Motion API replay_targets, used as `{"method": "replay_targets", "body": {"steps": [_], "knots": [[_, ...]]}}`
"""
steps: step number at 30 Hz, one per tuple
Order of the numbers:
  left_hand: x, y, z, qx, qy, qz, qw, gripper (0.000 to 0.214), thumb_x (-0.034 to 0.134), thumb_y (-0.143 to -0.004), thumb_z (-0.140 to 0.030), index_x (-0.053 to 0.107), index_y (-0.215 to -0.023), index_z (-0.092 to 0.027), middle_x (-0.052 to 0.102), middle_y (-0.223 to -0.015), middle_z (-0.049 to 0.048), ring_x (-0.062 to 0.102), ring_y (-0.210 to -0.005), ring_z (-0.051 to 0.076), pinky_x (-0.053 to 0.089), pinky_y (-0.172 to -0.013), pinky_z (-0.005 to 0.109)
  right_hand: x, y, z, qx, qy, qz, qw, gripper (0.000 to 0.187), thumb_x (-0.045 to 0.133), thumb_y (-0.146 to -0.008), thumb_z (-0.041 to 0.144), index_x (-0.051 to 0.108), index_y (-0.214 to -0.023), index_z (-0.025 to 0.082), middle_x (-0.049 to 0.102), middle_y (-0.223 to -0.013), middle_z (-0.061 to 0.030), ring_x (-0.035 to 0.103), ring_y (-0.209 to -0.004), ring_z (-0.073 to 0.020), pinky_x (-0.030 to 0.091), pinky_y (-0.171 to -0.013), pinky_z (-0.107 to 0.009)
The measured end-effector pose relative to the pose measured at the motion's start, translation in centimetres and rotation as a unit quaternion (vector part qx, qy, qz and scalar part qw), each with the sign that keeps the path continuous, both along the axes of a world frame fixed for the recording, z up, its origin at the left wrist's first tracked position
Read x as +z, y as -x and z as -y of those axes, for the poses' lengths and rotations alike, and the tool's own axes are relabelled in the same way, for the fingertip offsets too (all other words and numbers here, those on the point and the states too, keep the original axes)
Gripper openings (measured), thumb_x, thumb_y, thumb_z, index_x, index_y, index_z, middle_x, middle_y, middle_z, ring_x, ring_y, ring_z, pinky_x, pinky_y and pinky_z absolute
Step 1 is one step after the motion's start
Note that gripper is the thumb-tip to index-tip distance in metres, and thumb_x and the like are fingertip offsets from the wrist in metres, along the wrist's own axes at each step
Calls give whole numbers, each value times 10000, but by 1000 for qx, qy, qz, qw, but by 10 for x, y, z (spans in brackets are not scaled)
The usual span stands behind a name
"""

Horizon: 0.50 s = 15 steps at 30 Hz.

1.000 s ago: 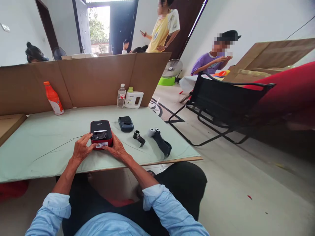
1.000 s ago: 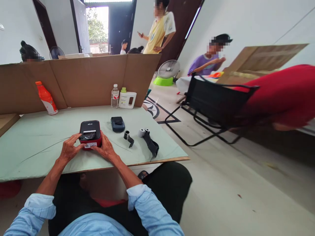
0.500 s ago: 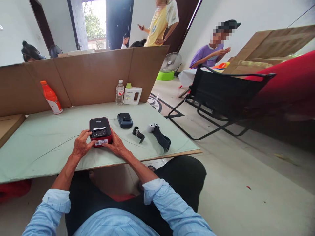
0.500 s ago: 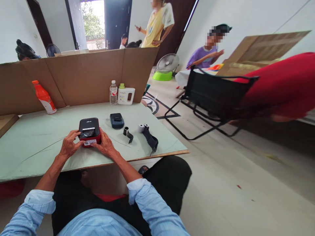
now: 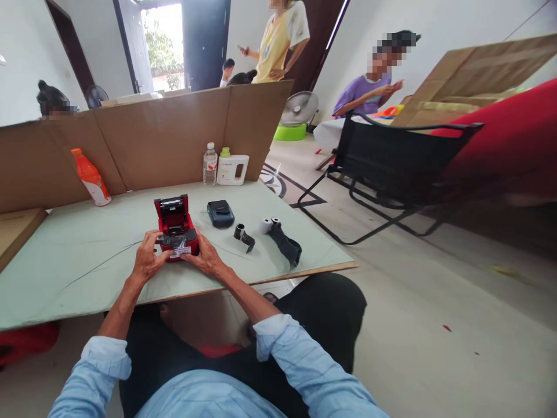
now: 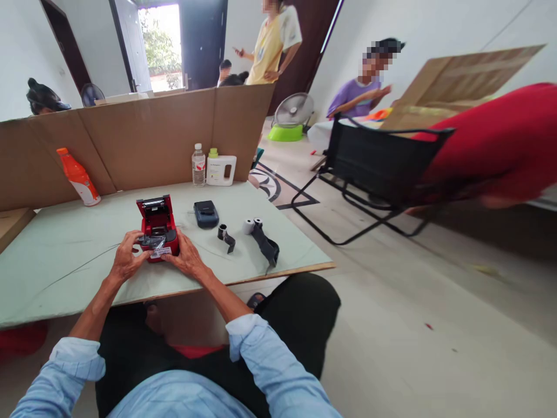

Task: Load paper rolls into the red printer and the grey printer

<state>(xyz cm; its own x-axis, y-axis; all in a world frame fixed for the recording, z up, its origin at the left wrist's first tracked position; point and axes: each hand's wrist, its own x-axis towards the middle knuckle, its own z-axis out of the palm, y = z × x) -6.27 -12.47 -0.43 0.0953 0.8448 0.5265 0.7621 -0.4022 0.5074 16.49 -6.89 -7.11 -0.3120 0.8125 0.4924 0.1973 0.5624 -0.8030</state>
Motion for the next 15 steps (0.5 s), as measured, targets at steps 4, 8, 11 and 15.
{"method": "replay_targets", "body": {"steps": [4,8,11,15], "knots": [[-1,-5,-3,-3,-10,3,1000,486,789,-818,-265,648,-1279,-208,620,-1361,115,710,-1049,220,636,-725,304,0,-1,0,12,5,-8,1000,887,828,-837,516,446,-1590,243,644,-1461,-135,603,-1319,-344,500,-1109,-508],[4,-16,-6,2,-23,-1,1000,355,739,-876,-294,683,-1213,-198,656,-1280,119,693,-1111,249,636,-783,332,-1,-2,0,7,2,-10,1000,903,827,-845,525,429,-1605,245,630,-1488,-144,587,-1361,-355,481,-1146,-531],[10,-20,-7,6,-22,-21,1000,273,721,-905,-325,710,-1151,-208,699,-1174,103,688,-1075,258,619,-865,377,-2,-2,-1,1,-7,-14,1000,944,825,-845,544,398,-1627,233,577,-1550,-164,553,-1420,-361,444,-1196,-550],[21,-19,-9,-7,-19,-56,998,358,760,-836,-264,727,-1190,-230,734,-1168,91,669,-1071,278,570,-977,443,-5,-2,-4,-10,-22,-18,1000,966,818,-855,557,362,-1650,252,513,-1613,-165,496,-1487,-356,393,-1252,-564]]}}
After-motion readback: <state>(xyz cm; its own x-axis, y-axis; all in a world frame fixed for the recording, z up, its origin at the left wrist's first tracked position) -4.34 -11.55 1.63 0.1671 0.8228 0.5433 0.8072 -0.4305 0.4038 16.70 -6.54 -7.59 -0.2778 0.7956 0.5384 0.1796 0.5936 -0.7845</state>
